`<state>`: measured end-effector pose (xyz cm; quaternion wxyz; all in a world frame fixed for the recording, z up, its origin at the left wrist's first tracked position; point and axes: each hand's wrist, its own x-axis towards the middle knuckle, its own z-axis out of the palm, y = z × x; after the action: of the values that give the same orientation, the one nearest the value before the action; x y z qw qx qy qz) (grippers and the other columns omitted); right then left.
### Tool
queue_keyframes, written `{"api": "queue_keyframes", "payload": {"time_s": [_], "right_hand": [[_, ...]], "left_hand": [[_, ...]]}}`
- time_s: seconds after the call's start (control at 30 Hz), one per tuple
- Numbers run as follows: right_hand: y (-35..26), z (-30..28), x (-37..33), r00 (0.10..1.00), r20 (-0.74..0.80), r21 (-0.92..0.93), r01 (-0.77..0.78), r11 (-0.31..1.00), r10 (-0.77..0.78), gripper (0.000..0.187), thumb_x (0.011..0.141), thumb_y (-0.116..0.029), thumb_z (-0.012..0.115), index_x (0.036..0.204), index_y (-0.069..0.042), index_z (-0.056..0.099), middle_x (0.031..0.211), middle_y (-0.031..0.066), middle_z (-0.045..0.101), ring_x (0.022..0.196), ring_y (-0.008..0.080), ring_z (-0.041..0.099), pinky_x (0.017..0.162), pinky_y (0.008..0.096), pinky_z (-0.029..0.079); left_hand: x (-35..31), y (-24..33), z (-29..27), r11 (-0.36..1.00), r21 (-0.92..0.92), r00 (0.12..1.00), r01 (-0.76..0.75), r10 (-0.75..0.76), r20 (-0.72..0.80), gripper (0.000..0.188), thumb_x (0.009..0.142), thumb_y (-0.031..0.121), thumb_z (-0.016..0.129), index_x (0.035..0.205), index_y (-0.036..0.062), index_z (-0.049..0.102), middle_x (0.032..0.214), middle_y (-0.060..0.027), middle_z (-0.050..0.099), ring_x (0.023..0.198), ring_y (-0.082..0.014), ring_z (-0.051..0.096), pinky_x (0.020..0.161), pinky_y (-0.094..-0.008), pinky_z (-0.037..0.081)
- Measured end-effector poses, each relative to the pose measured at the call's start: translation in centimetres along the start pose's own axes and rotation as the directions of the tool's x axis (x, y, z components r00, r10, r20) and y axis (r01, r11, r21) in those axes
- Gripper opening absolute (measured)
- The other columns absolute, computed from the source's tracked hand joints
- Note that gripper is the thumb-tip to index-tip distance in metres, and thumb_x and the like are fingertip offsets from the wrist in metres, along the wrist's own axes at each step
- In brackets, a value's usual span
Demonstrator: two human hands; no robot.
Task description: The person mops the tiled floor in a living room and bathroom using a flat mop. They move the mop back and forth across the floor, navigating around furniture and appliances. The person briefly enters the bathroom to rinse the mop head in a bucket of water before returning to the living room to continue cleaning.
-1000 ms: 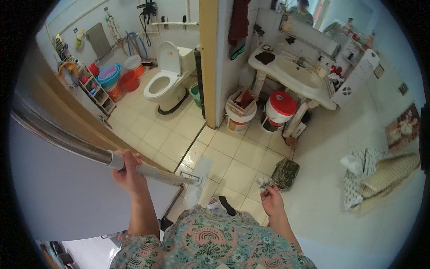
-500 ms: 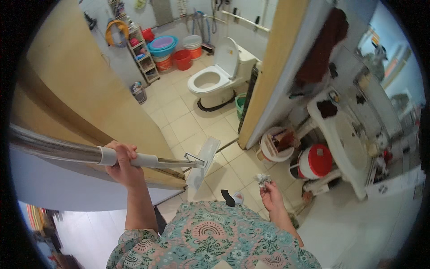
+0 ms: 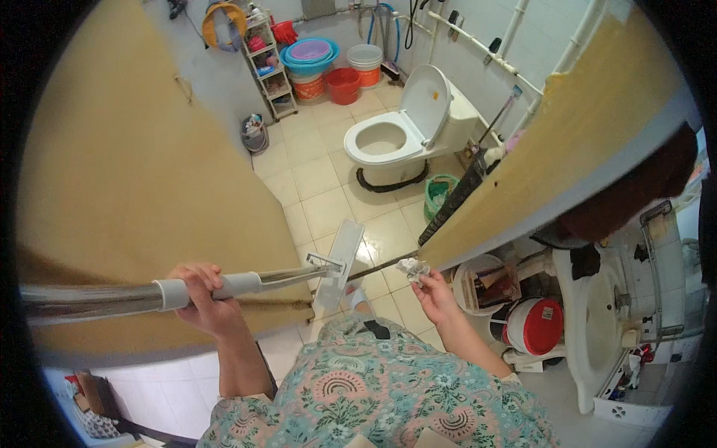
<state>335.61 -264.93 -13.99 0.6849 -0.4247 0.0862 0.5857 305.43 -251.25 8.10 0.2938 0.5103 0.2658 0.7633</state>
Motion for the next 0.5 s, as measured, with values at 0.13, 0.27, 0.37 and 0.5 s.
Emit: {"api": "queue_keyframes", "payload": {"time_s": [0.13, 0.27, 0.37, 0.5], "right_hand": [[-0.6, 4.1, 5.3, 1.000, -0.014, 0.024, -0.015, 1.000, 0.015, 0.032, 0.085, 0.003, 0.052, 0.115, -0.002, 0.041, 0.098, 0.0082, 0.051, 0.087, 0.0185, 0.054, 0.080, 0.0303, 0.053], [-1.9, 6.5, 12.0, 0.997, -0.057, 0.077, 0.048, 0.996, -0.043, 0.028, 0.085, 0.005, 0.049, 0.111, -0.001, 0.043, 0.098, 0.0087, 0.052, 0.088, 0.0179, 0.054, 0.081, 0.0308, 0.053], [-4.1, 7.6, 16.1, 0.986, -0.130, 0.134, 0.119, 0.984, -0.102, 0.021, 0.085, 0.003, 0.049, 0.105, -0.002, 0.047, 0.098, 0.0068, 0.053, 0.089, 0.0172, 0.054, 0.082, 0.0307, 0.051], [-9.2, 5.5, 24.4, 0.934, -0.142, 0.197, 0.350, 0.916, -0.327, 0.022, 0.088, -0.005, 0.048, 0.110, -0.006, 0.049, 0.109, 0.0050, 0.054, 0.098, 0.0179, 0.053, 0.087, 0.0340, 0.049]], "left_hand": [[3.0, -5.4, 1.8, 0.999, 0.016, 0.999, 0.039, -0.040, 0.031, 0.009, 0.090, 0.009, 0.051, 0.084, 0.0078, 0.045, 0.065, -0.0001, 0.043, 0.054, -0.0080, 0.042, 0.061, -0.0274, 0.042], [5.9, -9.8, 4.1, 0.996, 0.045, 0.994, 0.073, -0.077, 0.082, 0.015, 0.093, 0.012, 0.046, 0.079, 0.0088, 0.043, 0.063, 0.0010, 0.040, 0.056, -0.0081, 0.041, 0.064, -0.0282, 0.042], [7.2, -12.2, 4.6, 0.996, 0.057, 0.992, 0.065, -0.070, 0.102, 0.010, 0.091, 0.009, 0.046, 0.081, 0.0080, 0.043, 0.063, 0.0003, 0.041, 0.054, -0.0081, 0.042, 0.061, -0.0272, 0.042], [8.9, -13.7, 5.1, 0.997, 0.069, 0.996, 0.036, -0.042, 0.085, 0.011, 0.091, 0.010, 0.047, 0.081, 0.0078, 0.043, 0.061, 0.0003, 0.042, 0.054, -0.0079, 0.043, 0.060, -0.0267, 0.042]]}}
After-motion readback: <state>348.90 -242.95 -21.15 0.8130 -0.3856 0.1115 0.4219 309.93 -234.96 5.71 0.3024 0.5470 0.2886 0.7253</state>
